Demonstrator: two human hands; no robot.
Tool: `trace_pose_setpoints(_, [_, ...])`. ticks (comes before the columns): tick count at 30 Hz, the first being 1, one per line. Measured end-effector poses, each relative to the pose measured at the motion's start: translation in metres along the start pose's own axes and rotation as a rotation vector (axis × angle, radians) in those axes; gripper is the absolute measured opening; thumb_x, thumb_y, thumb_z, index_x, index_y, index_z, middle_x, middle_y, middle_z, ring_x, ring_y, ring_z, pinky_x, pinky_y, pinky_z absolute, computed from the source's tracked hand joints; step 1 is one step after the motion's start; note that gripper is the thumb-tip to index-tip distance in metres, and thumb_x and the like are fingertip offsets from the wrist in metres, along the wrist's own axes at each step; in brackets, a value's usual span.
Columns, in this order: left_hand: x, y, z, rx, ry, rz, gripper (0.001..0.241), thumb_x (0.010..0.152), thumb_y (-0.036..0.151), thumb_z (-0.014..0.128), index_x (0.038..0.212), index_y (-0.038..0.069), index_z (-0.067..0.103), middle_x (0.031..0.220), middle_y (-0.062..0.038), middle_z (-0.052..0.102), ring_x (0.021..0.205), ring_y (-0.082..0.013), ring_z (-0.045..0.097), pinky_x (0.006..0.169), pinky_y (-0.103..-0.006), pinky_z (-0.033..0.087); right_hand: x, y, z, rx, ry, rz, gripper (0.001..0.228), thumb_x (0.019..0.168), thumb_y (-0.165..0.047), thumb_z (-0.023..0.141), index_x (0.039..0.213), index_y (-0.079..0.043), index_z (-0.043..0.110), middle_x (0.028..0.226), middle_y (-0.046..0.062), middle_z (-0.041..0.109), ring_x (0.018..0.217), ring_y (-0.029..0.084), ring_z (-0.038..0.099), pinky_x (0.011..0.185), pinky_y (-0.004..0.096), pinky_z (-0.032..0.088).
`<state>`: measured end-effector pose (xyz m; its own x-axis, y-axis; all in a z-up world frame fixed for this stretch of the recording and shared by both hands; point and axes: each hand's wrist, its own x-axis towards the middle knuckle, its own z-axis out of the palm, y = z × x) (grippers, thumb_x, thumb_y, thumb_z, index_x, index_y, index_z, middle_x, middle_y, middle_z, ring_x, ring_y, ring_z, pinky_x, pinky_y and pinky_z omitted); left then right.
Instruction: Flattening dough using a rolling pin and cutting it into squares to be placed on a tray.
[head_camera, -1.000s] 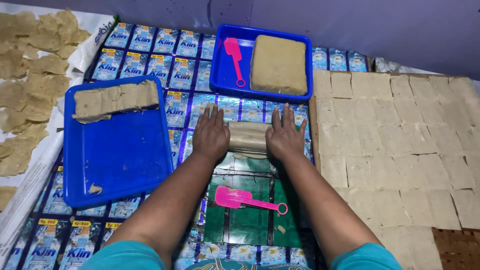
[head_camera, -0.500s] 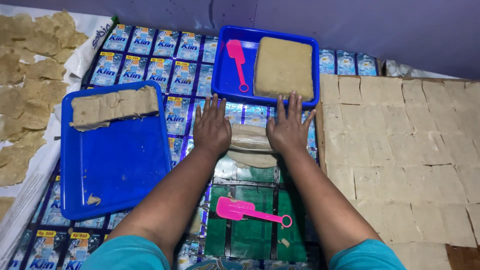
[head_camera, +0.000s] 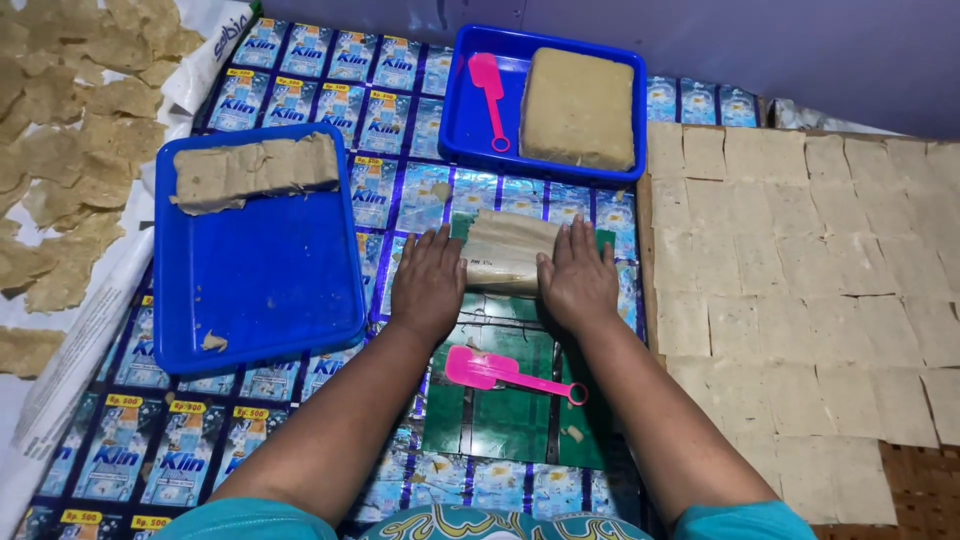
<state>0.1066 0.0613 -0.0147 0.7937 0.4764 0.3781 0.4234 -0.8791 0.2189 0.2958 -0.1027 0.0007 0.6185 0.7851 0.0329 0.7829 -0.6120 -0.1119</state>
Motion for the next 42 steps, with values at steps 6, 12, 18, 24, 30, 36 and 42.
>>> trace_pose_setpoints(6, [-0.024,0.003,-0.005,-0.027,0.002,0.012,0.042,0.108,0.035,0.043,0.141,0.011,0.052,0.144,-0.013,0.055,0.135,-0.0306,0.052,0.121,-0.0519,0.03,-0.027,-0.004,0.001,-0.064,0.159,-0.065,0.071,0.107,-0.055,0.035,0.15,0.0,0.047,0.155,0.024,0.049,0.147,0.036,0.043,0.113,0.051,0.035])
trace_pose_setpoints(12, [-0.053,0.02,-0.037,-0.096,-0.036,0.021,0.045,0.106,0.021,0.047,0.148,0.006,0.045,0.15,-0.018,0.049,0.14,-0.0366,0.045,0.122,-0.0521,0.027,-0.058,-0.005,0.005,-0.046,0.178,-0.109,0.074,0.104,-0.051,0.044,0.153,0.004,0.039,0.156,0.027,0.044,0.146,0.041,0.041,0.114,0.052,0.034])
trace_pose_setpoints(18, [-0.067,0.0,-0.017,0.079,-0.101,0.051,0.064,0.083,0.03,0.076,0.14,0.019,0.051,0.126,-0.004,0.058,0.129,-0.0277,0.051,0.115,-0.051,0.033,-0.086,0.016,0.01,-0.081,0.034,-0.234,0.078,0.09,-0.041,0.063,0.158,-0.015,0.036,0.143,0.008,0.054,0.139,0.031,0.047,0.117,0.048,0.031])
trace_pose_setpoints(24, [0.0,-0.007,-0.032,0.073,-0.058,0.126,0.058,0.078,0.025,0.08,0.129,0.014,0.053,0.122,-0.007,0.061,0.125,-0.0269,0.055,0.119,-0.0527,0.027,-0.031,0.031,-0.008,-0.076,-0.026,-0.176,0.069,0.085,-0.042,0.072,0.148,-0.035,0.046,0.13,-0.004,0.061,0.127,0.022,0.057,0.113,0.05,0.037])
trace_pose_setpoints(30, [0.042,-0.008,-0.051,0.014,-0.524,-0.061,0.075,0.085,0.072,0.056,0.125,0.009,0.063,0.13,-0.012,0.065,0.133,-0.0294,0.052,0.121,-0.072,0.004,0.013,0.024,-0.041,0.077,-0.101,-0.103,0.044,0.097,-0.044,0.058,0.139,-0.032,0.062,0.142,0.001,0.06,0.134,0.032,0.056,0.115,0.075,0.023])
trace_pose_setpoints(36, [0.098,0.013,-0.049,-0.071,-0.288,-0.143,0.05,0.107,0.033,0.037,0.147,0.006,0.051,0.165,-0.019,0.032,0.158,-0.034,0.02,0.127,-0.0565,0.007,0.051,0.011,-0.045,0.09,0.101,0.11,0.051,0.112,-0.043,0.035,0.158,-0.02,0.043,0.169,0.016,0.027,0.158,0.035,0.018,0.117,0.078,0.01])
trace_pose_setpoints(42, [0.089,0.014,-0.036,-0.065,-0.524,-0.246,0.062,0.101,0.02,0.03,0.161,0.01,0.025,0.173,-0.016,0.01,0.161,-0.0306,0.003,0.128,-0.0528,-0.005,0.044,0.003,-0.047,0.106,-0.155,0.104,0.062,0.11,-0.051,0.024,0.164,-0.02,0.026,0.173,0.019,0.003,0.16,0.035,-0.002,0.12,0.073,-0.004])
